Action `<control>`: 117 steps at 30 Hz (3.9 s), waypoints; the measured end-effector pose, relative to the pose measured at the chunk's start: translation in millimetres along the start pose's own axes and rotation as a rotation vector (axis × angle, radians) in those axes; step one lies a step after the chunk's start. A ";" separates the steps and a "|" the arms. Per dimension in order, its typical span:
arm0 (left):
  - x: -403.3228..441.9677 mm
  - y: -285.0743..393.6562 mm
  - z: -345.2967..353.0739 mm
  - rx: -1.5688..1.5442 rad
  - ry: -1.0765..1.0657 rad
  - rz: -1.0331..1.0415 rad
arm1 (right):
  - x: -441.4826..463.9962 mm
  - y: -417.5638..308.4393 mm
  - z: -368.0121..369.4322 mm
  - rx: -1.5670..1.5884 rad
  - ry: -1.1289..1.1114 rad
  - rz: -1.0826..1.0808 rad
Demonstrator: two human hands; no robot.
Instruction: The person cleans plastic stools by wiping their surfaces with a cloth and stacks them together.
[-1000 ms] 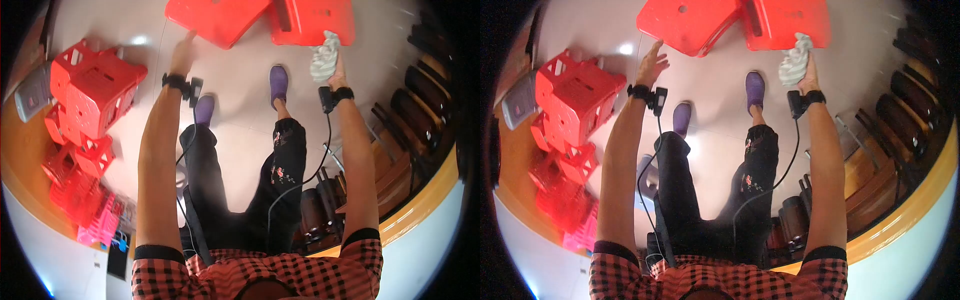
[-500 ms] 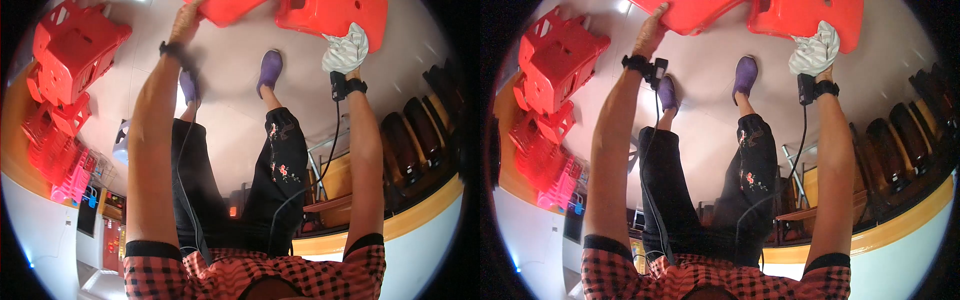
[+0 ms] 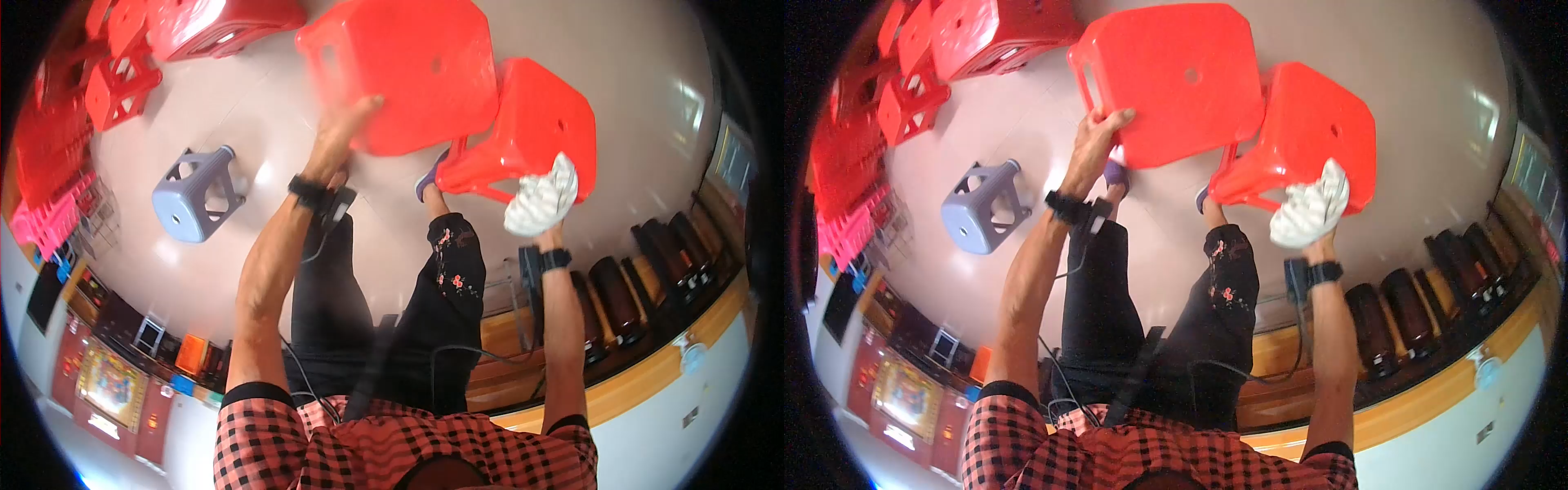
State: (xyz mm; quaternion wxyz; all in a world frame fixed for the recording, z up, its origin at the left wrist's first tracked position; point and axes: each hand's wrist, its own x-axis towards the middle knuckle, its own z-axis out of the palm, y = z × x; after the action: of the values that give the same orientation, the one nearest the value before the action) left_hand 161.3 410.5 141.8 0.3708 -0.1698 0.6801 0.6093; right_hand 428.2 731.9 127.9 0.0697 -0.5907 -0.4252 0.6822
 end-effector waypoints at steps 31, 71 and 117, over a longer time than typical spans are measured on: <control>-355.8 69.2 -451.6 -0.955 0.931 0.339 | -402.1 -40.1 608.9 -0.561 -1.191 0.098; -59.9 292.8 -915.6 0.551 0.762 0.434 | -462.1 8.3 999.6 -0.469 -0.995 -0.009; 25.1 -41.2 -711.4 0.911 -0.277 0.311 | -421.0 187.1 1005.2 -0.930 -0.893 -0.569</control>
State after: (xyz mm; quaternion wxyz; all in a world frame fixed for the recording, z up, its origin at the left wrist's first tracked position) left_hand -38.9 -271.4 82.6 0.3991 0.1951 0.8386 0.3155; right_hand -242.2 -137.7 258.6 -0.1954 -0.0884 -0.7987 0.5622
